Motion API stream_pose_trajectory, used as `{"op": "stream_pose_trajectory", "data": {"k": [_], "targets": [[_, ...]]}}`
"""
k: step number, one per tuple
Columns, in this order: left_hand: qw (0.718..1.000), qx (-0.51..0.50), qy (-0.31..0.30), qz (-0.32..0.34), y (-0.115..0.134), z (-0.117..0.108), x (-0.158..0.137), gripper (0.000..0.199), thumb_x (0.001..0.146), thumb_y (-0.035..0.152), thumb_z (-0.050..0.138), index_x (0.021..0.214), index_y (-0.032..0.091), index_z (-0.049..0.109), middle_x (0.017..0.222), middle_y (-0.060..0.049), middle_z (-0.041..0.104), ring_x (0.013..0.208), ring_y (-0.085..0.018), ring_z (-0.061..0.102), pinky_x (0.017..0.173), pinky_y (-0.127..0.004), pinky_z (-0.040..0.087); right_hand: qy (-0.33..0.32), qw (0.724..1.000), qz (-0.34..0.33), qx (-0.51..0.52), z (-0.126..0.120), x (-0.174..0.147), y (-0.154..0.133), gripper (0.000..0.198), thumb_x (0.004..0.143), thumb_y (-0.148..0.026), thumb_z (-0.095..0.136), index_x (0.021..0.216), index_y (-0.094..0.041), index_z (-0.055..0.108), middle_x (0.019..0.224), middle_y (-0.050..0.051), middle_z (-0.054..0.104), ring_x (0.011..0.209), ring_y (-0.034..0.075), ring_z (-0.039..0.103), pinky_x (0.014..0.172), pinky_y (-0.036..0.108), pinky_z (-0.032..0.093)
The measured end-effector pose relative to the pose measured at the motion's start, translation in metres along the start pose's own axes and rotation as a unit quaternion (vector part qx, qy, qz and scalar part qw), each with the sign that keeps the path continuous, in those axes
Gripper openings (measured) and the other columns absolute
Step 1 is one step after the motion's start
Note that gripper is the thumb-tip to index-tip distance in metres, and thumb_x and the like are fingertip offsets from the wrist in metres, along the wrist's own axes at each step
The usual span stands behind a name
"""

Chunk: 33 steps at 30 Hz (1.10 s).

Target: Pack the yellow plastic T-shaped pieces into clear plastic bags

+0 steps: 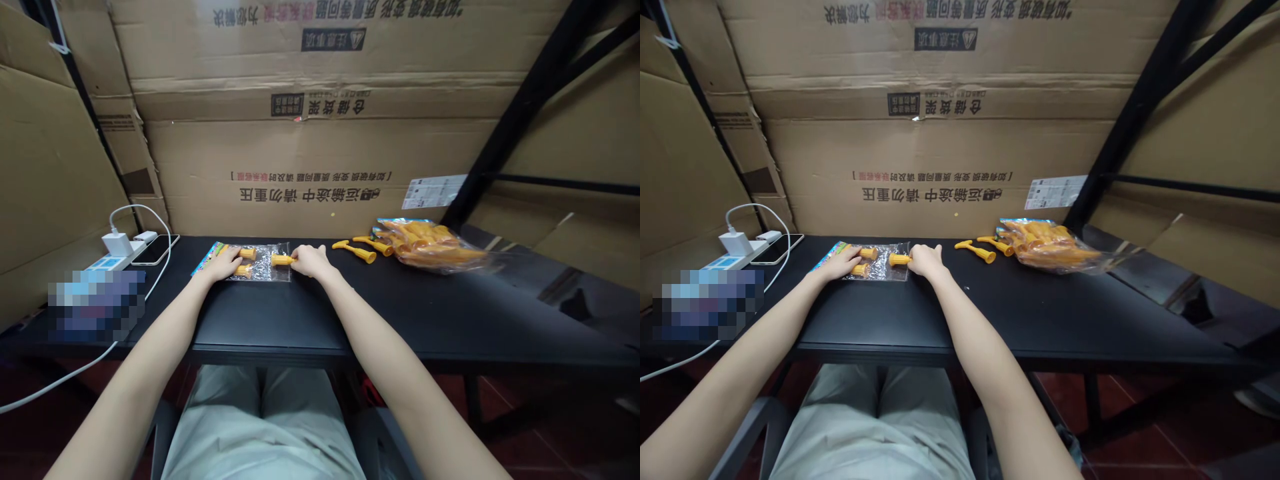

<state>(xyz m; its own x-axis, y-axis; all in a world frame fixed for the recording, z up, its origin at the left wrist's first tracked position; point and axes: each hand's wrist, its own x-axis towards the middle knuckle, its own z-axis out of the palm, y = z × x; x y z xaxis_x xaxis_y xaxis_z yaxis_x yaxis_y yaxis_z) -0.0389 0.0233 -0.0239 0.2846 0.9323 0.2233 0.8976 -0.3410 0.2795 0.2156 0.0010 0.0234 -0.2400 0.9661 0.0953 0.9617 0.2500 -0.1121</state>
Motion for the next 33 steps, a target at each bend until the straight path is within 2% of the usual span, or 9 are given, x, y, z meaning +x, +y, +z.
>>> {"op": "stream_pose_trajectory", "data": {"k": [7, 14, 18, 21, 23, 27, 30, 33], "targets": [[1.000, -0.001, -0.020, -0.002, 0.001, 0.007, 0.002, 0.052, 0.086, 0.039, 0.031, 0.131, 0.018, 0.046, 0.145, -0.007, 0.039, 0.137, -0.021, 0.027, 0.113, -0.041, 0.020, 0.011, 1.000, 0.013, 0.017, 0.007, 0.001, -0.009, 0.023, 0.080, -0.020, 0.051, 0.092, -0.021, 0.070, 0.097, 0.009, 0.070, 0.097, 0.023, 0.060, 0.087, 0.038, 0.029], [0.999, -0.016, -0.042, 0.009, 0.010, 0.002, 0.000, 0.044, 0.084, 0.040, 0.039, 0.124, 0.027, 0.049, 0.142, -0.002, 0.043, 0.136, -0.021, 0.029, 0.111, -0.043, 0.024, 0.047, 0.998, 0.042, 0.017, 0.010, 0.001, -0.014, 0.020, 0.083, -0.026, 0.052, 0.088, -0.017, 0.069, 0.096, 0.011, 0.070, 0.096, 0.024, 0.061, 0.088, 0.038, 0.031], [0.998, -0.023, -0.048, 0.016, 0.015, -0.002, -0.003, 0.042, 0.084, 0.038, 0.039, 0.123, 0.026, 0.050, 0.140, -0.003, 0.046, 0.134, -0.021, 0.033, 0.110, -0.042, 0.026, 0.039, 0.998, 0.040, 0.030, 0.009, -0.001, -0.017, 0.024, 0.084, -0.033, 0.053, 0.095, -0.018, 0.069, 0.099, 0.011, 0.069, 0.098, 0.023, 0.061, 0.083, 0.034, 0.035], [0.999, -0.016, -0.041, 0.015, 0.018, -0.002, -0.005, 0.045, 0.085, 0.038, 0.038, 0.127, 0.024, 0.047, 0.143, -0.005, 0.042, 0.136, -0.020, 0.030, 0.111, -0.040, 0.026, 0.033, 0.998, 0.032, 0.032, 0.009, -0.002, -0.018, 0.027, 0.084, -0.036, 0.053, 0.098, -0.018, 0.069, 0.103, 0.011, 0.069, 0.097, 0.022, 0.062, 0.080, 0.030, 0.038], [1.000, -0.002, -0.025, -0.013, 0.021, -0.002, -0.006, 0.052, 0.085, 0.042, 0.038, 0.133, 0.021, 0.042, 0.147, -0.008, 0.035, 0.139, -0.022, 0.024, 0.111, -0.042, 0.023, 0.034, 0.999, 0.020, 0.034, 0.010, -0.002, -0.019, 0.027, 0.084, -0.036, 0.053, 0.098, -0.019, 0.070, 0.102, 0.010, 0.070, 0.098, 0.021, 0.062, 0.080, 0.029, 0.038], [0.993, 0.019, -0.009, -0.117, 0.026, -0.005, -0.010, 0.074, 0.082, 0.058, 0.038, 0.143, 0.019, 0.026, 0.153, -0.013, 0.020, 0.140, -0.030, 0.017, 0.109, -0.058, 0.014, 0.028, 0.998, -0.015, 0.047, 0.015, 0.002, -0.017, 0.025, 0.086, -0.031, 0.051, 0.098, -0.020, 0.070, 0.101, 0.008, 0.070, 0.099, 0.021, 0.061, 0.084, 0.029, 0.038], [0.987, 0.004, -0.033, -0.158, 0.026, -0.007, -0.013, 0.082, 0.080, 0.067, 0.034, 0.145, 0.019, 0.019, 0.152, -0.014, 0.021, 0.139, -0.033, 0.020, 0.107, -0.064, 0.011, 0.036, 0.996, -0.052, 0.065, 0.023, 0.006, -0.015, 0.024, 0.086, -0.026, 0.052, 0.100, -0.018, 0.069, 0.105, 0.009, 0.067, 0.100, 0.019, 0.060, 0.083, 0.026, 0.039], [0.987, -0.007, -0.040, -0.155, 0.025, -0.008, -0.013, 0.084, 0.079, 0.069, 0.033, 0.145, 0.020, 0.017, 0.151, -0.015, 0.023, 0.138, -0.034, 0.023, 0.106, -0.064, 0.013, 0.063, 0.990, -0.090, 0.087, 0.025, 0.009, -0.014, 0.024, 0.084, -0.022, 0.055, 0.103, -0.016, 0.068, 0.113, 0.010, 0.062, 0.105, 0.017, 0.057, 0.086, 0.022, 0.039]]}}
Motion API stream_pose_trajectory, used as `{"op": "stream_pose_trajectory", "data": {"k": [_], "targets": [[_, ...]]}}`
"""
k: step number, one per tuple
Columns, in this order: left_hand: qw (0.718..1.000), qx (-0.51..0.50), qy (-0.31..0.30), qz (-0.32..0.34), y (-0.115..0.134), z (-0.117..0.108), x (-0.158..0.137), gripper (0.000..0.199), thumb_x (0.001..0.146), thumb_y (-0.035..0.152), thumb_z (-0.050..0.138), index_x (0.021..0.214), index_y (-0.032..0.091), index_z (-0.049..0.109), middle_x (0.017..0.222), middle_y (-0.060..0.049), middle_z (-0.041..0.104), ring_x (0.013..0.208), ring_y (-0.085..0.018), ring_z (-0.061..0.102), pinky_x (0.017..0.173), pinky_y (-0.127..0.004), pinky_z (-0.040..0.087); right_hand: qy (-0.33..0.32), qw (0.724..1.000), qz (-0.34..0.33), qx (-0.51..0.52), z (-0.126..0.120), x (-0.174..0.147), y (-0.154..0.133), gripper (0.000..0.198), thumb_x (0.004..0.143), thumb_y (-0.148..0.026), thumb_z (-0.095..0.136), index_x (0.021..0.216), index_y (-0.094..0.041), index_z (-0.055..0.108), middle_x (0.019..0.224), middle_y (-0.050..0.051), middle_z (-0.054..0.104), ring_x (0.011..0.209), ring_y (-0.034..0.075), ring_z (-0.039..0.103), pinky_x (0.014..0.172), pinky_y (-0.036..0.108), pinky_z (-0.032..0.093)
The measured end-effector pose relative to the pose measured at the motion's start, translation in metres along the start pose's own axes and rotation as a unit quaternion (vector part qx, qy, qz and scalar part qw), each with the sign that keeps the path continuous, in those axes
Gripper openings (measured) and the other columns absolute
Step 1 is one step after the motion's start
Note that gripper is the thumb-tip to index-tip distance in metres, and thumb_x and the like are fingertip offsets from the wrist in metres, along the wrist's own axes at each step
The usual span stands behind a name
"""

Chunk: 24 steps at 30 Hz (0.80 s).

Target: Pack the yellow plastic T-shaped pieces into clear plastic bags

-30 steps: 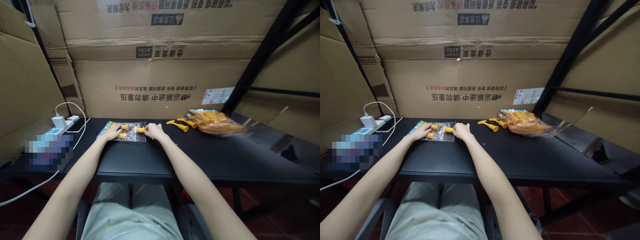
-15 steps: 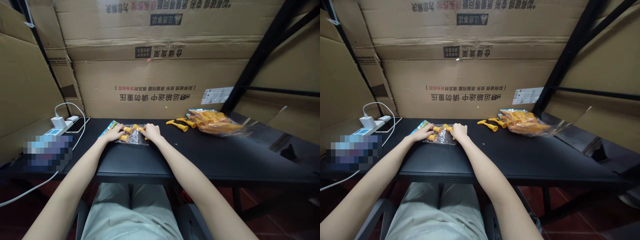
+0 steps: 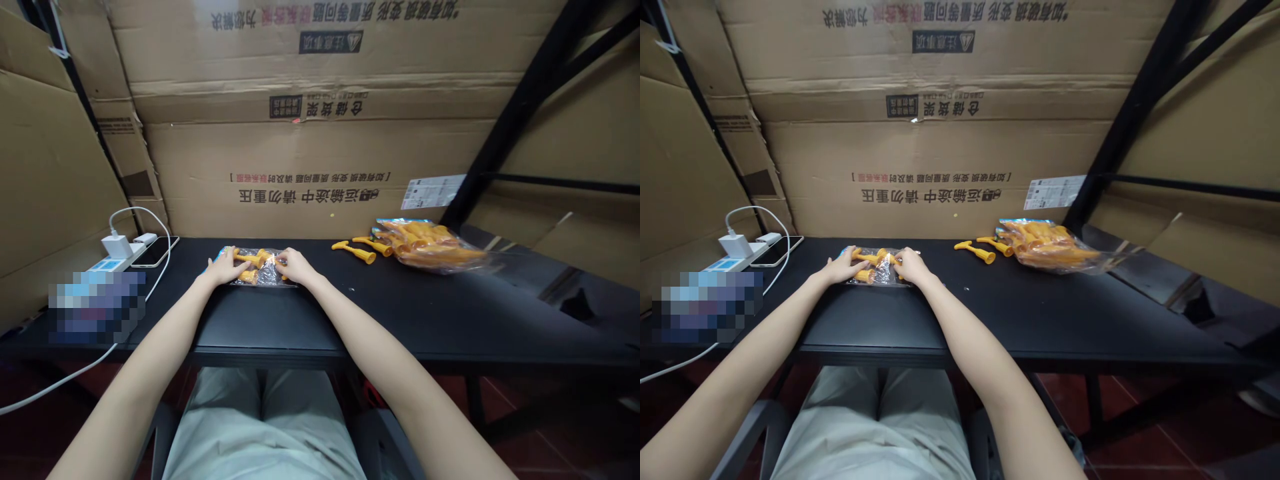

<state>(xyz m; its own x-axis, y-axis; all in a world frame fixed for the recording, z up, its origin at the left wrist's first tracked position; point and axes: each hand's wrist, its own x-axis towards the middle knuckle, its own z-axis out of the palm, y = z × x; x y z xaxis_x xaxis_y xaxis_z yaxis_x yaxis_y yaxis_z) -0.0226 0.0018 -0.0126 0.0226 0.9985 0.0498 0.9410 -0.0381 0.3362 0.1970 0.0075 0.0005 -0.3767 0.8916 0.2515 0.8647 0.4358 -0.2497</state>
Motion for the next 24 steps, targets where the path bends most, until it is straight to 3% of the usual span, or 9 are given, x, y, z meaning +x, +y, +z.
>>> {"op": "stream_pose_trajectory", "data": {"k": [2, 4, 7, 10, 14, 17, 20, 22, 24], "targets": [[1.000, -0.003, 0.002, 0.003, -0.001, 0.000, 0.001, 0.084, 0.079, 0.069, 0.033, 0.145, 0.021, 0.017, 0.151, -0.015, 0.024, 0.137, -0.034, 0.024, 0.105, -0.064, 0.014, 0.023, 1.000, 0.018, -0.012, -0.004, -0.001, -0.001, 0.022, 0.085, -0.023, 0.054, 0.101, -0.016, 0.068, 0.113, 0.011, 0.061, 0.107, 0.019, 0.056, 0.087, 0.024, 0.040], [1.000, -0.002, 0.002, 0.001, -0.001, 0.001, 0.001, 0.084, 0.078, 0.070, 0.033, 0.145, 0.021, 0.017, 0.151, -0.015, 0.024, 0.137, -0.034, 0.024, 0.105, -0.063, 0.016, 0.034, 0.995, 0.080, -0.039, -0.010, -0.003, -0.004, 0.024, 0.087, -0.025, 0.049, 0.099, -0.015, 0.068, 0.107, 0.014, 0.063, 0.103, 0.022, 0.059, 0.084, 0.028, 0.043], [1.000, -0.001, 0.004, 0.001, -0.001, 0.001, 0.001, 0.084, 0.079, 0.070, 0.033, 0.144, 0.020, 0.017, 0.150, -0.016, 0.025, 0.137, -0.034, 0.025, 0.105, -0.063, 0.018, -0.008, 0.986, 0.157, -0.064, -0.020, -0.007, -0.008, 0.028, 0.087, -0.029, 0.050, 0.101, -0.012, 0.067, 0.102, 0.018, 0.066, 0.095, 0.026, 0.063, 0.076, 0.030, 0.045], [1.000, -0.008, 0.006, 0.008, -0.001, 0.001, 0.001, 0.082, 0.079, 0.067, 0.034, 0.144, 0.019, 0.019, 0.150, -0.017, 0.026, 0.136, -0.034, 0.026, 0.104, -0.063, 0.019, -0.053, 0.985, 0.155, -0.059, -0.023, -0.009, -0.011, 0.028, 0.085, -0.032, 0.053, 0.100, -0.012, 0.067, 0.103, 0.019, 0.067, 0.094, 0.026, 0.063, 0.073, 0.029, 0.045], [1.000, -0.022, 0.002, 0.016, -0.002, 0.001, 0.001, 0.082, 0.079, 0.067, 0.035, 0.143, 0.019, 0.019, 0.150, -0.016, 0.026, 0.137, -0.034, 0.026, 0.104, -0.063, 0.019, -0.039, 0.989, 0.144, -0.020, -0.016, -0.007, -0.010, 0.027, 0.084, -0.030, 0.052, 0.100, -0.016, 0.068, 0.104, 0.014, 0.068, 0.096, 0.024, 0.063, 0.074, 0.028, 0.045], [1.000, -0.023, -0.002, 0.010, -0.002, 0.001, 0.001, 0.082, 0.079, 0.067, 0.035, 0.144, 0.019, 0.018, 0.150, -0.016, 0.025, 0.137, -0.034, 0.025, 0.104, -0.064, 0.018, -0.007, 0.989, 0.142, 0.041, -0.008, -0.004, -0.007, 0.028, 0.082, -0.029, 0.053, 0.103, -0.019, 0.068, 0.106, 0.012, 0.068, 0.100, 0.024, 0.063, 0.077, 0.028, 0.046], [1.000, -0.021, 0.005, 0.008, -0.002, 0.001, 0.001, 0.081, 0.079, 0.066, 0.035, 0.144, 0.019, 0.019, 0.150, -0.016, 0.025, 0.136, -0.034, 0.027, 0.104, -0.063, 0.019, 0.024, 0.982, 0.138, 0.128, 0.000, -0.001, -0.004, 0.024, 0.079, -0.024, 0.055, 0.098, -0.018, 0.069, 0.094, 0.009, 0.071, 0.092, 0.021, 0.065, 0.077, 0.027, 0.047], [1.000, -0.019, 0.011, 0.008, -0.003, 0.002, 0.003, 0.081, 0.079, 0.066, 0.034, 0.144, 0.020, 0.020, 0.150, -0.016, 0.025, 0.136, -0.034, 0.027, 0.105, -0.062, 0.020, 0.026, 0.965, 0.154, 0.211, 0.004, 0.001, -0.002, 0.019, 0.078, -0.019, 0.056, 0.093, -0.017, 0.069, 0.076, 0.006, 0.070, 0.074, 0.018, 0.067, 0.069, 0.026, 0.050], [1.000, -0.019, 0.017, 0.005, -0.004, 0.003, 0.004, 0.081, 0.080, 0.067, 0.033, 0.144, 0.020, 0.019, 0.150, -0.016, 0.025, 0.136, -0.034, 0.027, 0.105, -0.061, 0.021, 0.021, 0.927, 0.194, 0.320, 0.008, 0.003, -0.002, 0.015, 0.078, -0.015, 0.057, 0.089, -0.015, 0.066, 0.060, 0.002, 0.064, 0.055, 0.014, 0.063, 0.056, 0.024, 0.050]]}}
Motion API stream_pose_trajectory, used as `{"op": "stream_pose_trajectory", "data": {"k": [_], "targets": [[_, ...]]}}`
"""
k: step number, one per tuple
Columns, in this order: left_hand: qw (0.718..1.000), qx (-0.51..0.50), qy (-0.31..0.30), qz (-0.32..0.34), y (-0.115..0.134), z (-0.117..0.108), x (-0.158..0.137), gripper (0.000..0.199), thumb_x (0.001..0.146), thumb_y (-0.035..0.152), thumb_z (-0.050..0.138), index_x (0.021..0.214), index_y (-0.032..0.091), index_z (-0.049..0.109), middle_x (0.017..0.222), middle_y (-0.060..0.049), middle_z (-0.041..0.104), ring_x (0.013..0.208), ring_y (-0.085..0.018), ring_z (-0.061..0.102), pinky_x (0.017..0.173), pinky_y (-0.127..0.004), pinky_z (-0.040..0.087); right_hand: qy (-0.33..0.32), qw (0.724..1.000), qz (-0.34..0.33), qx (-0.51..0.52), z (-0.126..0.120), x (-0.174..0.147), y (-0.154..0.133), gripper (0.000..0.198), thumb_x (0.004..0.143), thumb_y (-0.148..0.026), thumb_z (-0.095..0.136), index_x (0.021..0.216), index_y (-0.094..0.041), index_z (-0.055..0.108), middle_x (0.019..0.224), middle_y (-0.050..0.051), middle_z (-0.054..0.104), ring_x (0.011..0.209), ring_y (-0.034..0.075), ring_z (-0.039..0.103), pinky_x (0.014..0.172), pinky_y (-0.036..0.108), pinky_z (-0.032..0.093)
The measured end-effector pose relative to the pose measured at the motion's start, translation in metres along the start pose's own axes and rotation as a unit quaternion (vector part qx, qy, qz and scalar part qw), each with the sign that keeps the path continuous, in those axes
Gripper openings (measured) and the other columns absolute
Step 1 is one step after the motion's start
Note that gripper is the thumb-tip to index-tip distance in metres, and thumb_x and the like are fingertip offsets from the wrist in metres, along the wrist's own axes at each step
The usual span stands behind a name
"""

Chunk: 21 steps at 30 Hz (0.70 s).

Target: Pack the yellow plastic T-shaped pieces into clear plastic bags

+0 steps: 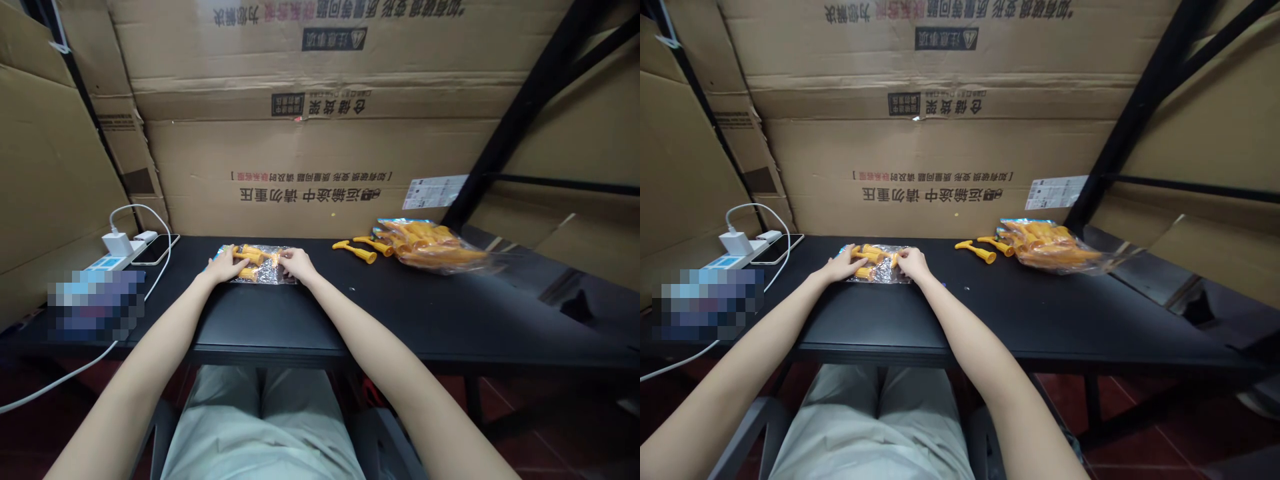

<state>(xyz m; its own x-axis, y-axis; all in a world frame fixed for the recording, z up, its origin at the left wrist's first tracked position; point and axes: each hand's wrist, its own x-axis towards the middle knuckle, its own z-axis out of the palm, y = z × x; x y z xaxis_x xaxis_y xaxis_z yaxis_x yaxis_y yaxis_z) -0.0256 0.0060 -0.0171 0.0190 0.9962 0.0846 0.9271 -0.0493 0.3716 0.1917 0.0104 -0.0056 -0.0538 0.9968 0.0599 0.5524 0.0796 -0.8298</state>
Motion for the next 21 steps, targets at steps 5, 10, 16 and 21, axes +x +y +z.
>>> {"op": "stream_pose_trajectory", "data": {"k": [5, 10, 16, 21], "targets": [[1.000, -0.001, 0.008, -0.011, -0.0020, 0.0020, 0.0019, 0.082, 0.080, 0.067, 0.032, 0.146, 0.020, 0.017, 0.152, -0.014, 0.022, 0.137, -0.034, 0.025, 0.105, -0.062, 0.019, -0.052, 0.948, 0.107, 0.294, 0.0018, 0.0015, -0.0020, 0.011, 0.077, -0.002, 0.056, 0.074, -0.012, 0.054, 0.053, 0.000, 0.059, 0.047, 0.010, 0.059, 0.050, 0.022, 0.053], [1.000, 0.003, 0.008, 0.003, -0.0010, 0.0014, 0.0008, 0.082, 0.080, 0.067, 0.032, 0.145, 0.020, 0.017, 0.152, -0.014, 0.023, 0.137, -0.033, 0.026, 0.106, -0.059, 0.022, -0.076, 0.922, 0.133, 0.355, 0.0003, 0.0003, -0.0039, 0.019, 0.081, -0.004, 0.055, 0.068, -0.014, 0.048, 0.051, 0.000, 0.056, 0.045, 0.009, 0.057, 0.049, 0.021, 0.054], [0.999, -0.008, 0.003, 0.033, -0.0003, 0.0026, 0.0006, 0.082, 0.080, 0.067, 0.033, 0.145, 0.018, 0.019, 0.152, -0.015, 0.023, 0.138, -0.031, 0.024, 0.107, -0.054, 0.023, -0.063, 0.933, 0.129, 0.331, 0.0053, 0.0010, -0.0023, 0.023, 0.081, -0.005, 0.057, 0.069, -0.017, 0.043, 0.049, -0.003, 0.052, 0.041, 0.009, 0.054, 0.044, 0.021, 0.052], [0.999, -0.020, -0.006, 0.047, 0.0009, 0.0041, 0.0008, 0.084, 0.079, 0.067, 0.034, 0.145, 0.018, 0.018, 0.152, -0.014, 0.020, 0.139, -0.031, 0.022, 0.108, -0.053, 0.022, -0.034, 0.944, 0.105, 0.312, 0.0101, -0.0001, -0.0039, 0.027, 0.081, -0.003, 0.055, 0.070, -0.020, 0.038, 0.043, -0.006, 0.049, 0.037, 0.009, 0.052, 0.039, 0.019, 0.049]]}}
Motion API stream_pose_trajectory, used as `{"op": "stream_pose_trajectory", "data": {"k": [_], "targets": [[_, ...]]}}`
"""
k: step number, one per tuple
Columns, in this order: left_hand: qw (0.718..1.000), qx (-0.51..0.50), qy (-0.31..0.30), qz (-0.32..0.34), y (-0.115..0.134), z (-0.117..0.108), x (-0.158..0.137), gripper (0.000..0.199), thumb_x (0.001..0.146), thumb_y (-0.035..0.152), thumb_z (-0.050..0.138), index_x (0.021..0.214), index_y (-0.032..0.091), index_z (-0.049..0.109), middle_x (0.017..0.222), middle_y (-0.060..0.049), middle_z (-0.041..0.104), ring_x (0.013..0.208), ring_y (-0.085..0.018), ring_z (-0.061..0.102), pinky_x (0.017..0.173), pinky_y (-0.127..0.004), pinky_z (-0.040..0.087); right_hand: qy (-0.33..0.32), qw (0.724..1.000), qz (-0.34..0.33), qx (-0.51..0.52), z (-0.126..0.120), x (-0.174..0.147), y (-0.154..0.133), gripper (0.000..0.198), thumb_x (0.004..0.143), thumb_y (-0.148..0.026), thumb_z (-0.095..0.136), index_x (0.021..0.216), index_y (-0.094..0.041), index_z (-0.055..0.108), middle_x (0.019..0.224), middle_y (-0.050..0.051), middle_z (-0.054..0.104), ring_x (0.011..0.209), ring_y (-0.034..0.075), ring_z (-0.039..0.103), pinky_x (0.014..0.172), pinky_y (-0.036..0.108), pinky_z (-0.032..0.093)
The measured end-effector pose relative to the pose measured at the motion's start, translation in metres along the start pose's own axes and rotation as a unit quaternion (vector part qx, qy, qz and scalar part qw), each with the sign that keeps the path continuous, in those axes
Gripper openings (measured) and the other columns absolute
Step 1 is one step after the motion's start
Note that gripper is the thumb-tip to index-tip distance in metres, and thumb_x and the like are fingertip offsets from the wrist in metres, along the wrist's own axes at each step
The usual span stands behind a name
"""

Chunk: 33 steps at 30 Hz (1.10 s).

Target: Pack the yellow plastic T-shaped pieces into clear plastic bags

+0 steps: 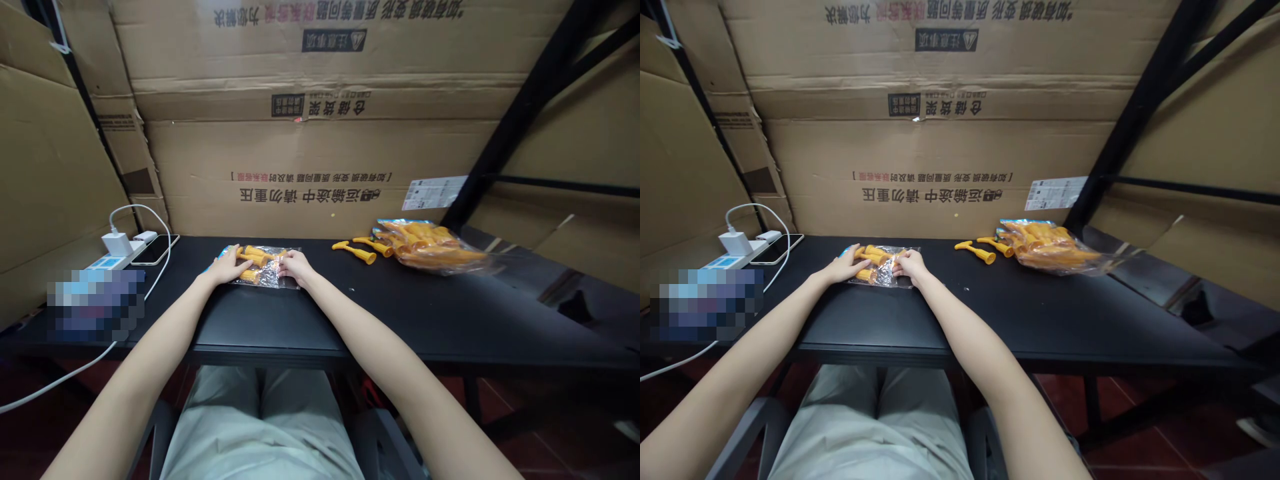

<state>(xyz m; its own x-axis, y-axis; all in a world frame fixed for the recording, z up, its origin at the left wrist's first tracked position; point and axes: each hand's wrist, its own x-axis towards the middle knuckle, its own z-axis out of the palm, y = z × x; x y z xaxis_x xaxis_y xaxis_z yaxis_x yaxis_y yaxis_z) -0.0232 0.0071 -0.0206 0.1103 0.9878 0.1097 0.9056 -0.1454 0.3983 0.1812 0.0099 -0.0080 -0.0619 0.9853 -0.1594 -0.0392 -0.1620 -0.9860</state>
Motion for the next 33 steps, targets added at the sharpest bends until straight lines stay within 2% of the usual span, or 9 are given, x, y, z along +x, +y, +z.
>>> {"op": "stream_pose_trajectory", "data": {"k": [5, 11, 16, 20, 23, 28, 30, 33], "targets": [[1.000, -0.006, 0.003, 0.002, 0.001, 0.000, 0.000, 0.085, 0.079, 0.067, 0.035, 0.145, 0.017, 0.018, 0.152, -0.015, 0.020, 0.138, -0.032, 0.022, 0.108, -0.054, 0.021, -0.010, 0.999, -0.036, 0.008, 0.000, 0.000, -0.001, 0.027, 0.082, -0.002, 0.051, 0.071, -0.021, 0.036, 0.041, -0.006, 0.051, 0.035, 0.009, 0.051, 0.038, 0.019, 0.047], [1.000, -0.024, 0.007, 0.019, -0.001, 0.000, 0.001, 0.088, 0.077, 0.068, 0.038, 0.145, 0.015, 0.018, 0.152, -0.015, 0.022, 0.138, -0.030, 0.024, 0.109, -0.048, 0.021, -0.028, 0.995, -0.097, -0.004, -0.003, 0.004, 0.000, 0.028, 0.080, 0.000, 0.050, 0.072, -0.022, 0.035, 0.039, -0.009, 0.048, 0.032, 0.010, 0.048, 0.033, 0.019, 0.044], [0.999, -0.032, 0.011, 0.015, -0.003, 0.001, 0.002, 0.089, 0.076, 0.070, 0.039, 0.145, 0.017, 0.019, 0.152, -0.015, 0.021, 0.137, -0.030, 0.026, 0.109, -0.045, 0.022, -0.011, 0.996, -0.076, 0.051, -0.006, 0.009, 0.000, 0.027, 0.078, 0.001, 0.051, 0.069, -0.021, 0.036, 0.037, -0.008, 0.049, 0.031, 0.009, 0.047, 0.034, 0.019, 0.044], [0.999, -0.035, 0.015, 0.012, -0.003, 0.000, 0.002, 0.090, 0.076, 0.069, 0.041, 0.144, 0.015, 0.020, 0.151, -0.016, 0.022, 0.136, -0.031, 0.028, 0.108, -0.045, 0.023, -0.038, 0.995, -0.055, 0.080, -0.009, 0.011, 0.003, 0.027, 0.078, -0.003, 0.058, 0.068, -0.020, 0.038, 0.039, -0.006, 0.051, 0.033, 0.008, 0.048, 0.037, 0.019, 0.047], [0.999, -0.037, 0.017, 0.011, -0.003, 0.000, 0.002, 0.089, 0.077, 0.068, 0.041, 0.144, 0.014, 0.020, 0.151, -0.016, 0.023, 0.136, -0.030, 0.029, 0.109, -0.044, 0.023, -0.044, 0.997, -0.046, 0.038, -0.011, 0.012, 0.005, 0.028, 0.076, -0.005, 0.062, 0.070, -0.020, 0.039, 0.039, -0.006, 0.051, 0.035, 0.009, 0.051, 0.039, 0.020, 0.050], [0.999, -0.033, 0.019, 0.011, -0.003, 0.002, 0.002, 0.089, 0.077, 0.068, 0.041, 0.144, 0.014, 0.019, 0.151, -0.017, 0.023, 0.137, -0.031, 0.026, 0.110, -0.048, 0.019, 0.038, 0.993, -0.073, -0.085, -0.010, 0.011, 0.003, 0.029, 0.076, -0.002, 0.056, 0.072, -0.021, 0.036, 0.035, -0.009, 0.046, 0.031, 0.010, 0.049, 0.034, 0.021, 0.048], [0.999, -0.030, 0.020, 0.006, -0.004, 0.003, 0.003, 0.088, 0.077, 0.068, 0.040, 0.144, 0.015, 0.019, 0.151, -0.017, 0.022, 0.138, -0.031, 0.024, 0.110, -0.050, 0.018, 0.053, 0.992, -0.079, -0.080, -0.008, 0.010, 0.002, 0.028, 0.076, -0.001, 0.054, 0.072, -0.022, 0.035, 0.035, -0.010, 0.045, 0.030, 0.010, 0.049, 0.034, 0.021, 0.048], [0.999, -0.029, 0.018, 0.001, -0.004, 0.003, 0.003, 0.089, 0.077, 0.069, 0.039, 0.145, 0.015, 0.019, 0.151, -0.017, 0.021, 0.138, -0.031, 0.023, 0.109, -0.052, 0.018, 0.036, 0.996, -0.067, -0.037, -0.006, 0.009, 0.000, 0.026, 0.080, -0.002, 0.052, 0.074, -0.021, 0.035, 0.038, -0.010, 0.046, 0.031, 0.009, 0.049, 0.036, 0.022, 0.050]]}}
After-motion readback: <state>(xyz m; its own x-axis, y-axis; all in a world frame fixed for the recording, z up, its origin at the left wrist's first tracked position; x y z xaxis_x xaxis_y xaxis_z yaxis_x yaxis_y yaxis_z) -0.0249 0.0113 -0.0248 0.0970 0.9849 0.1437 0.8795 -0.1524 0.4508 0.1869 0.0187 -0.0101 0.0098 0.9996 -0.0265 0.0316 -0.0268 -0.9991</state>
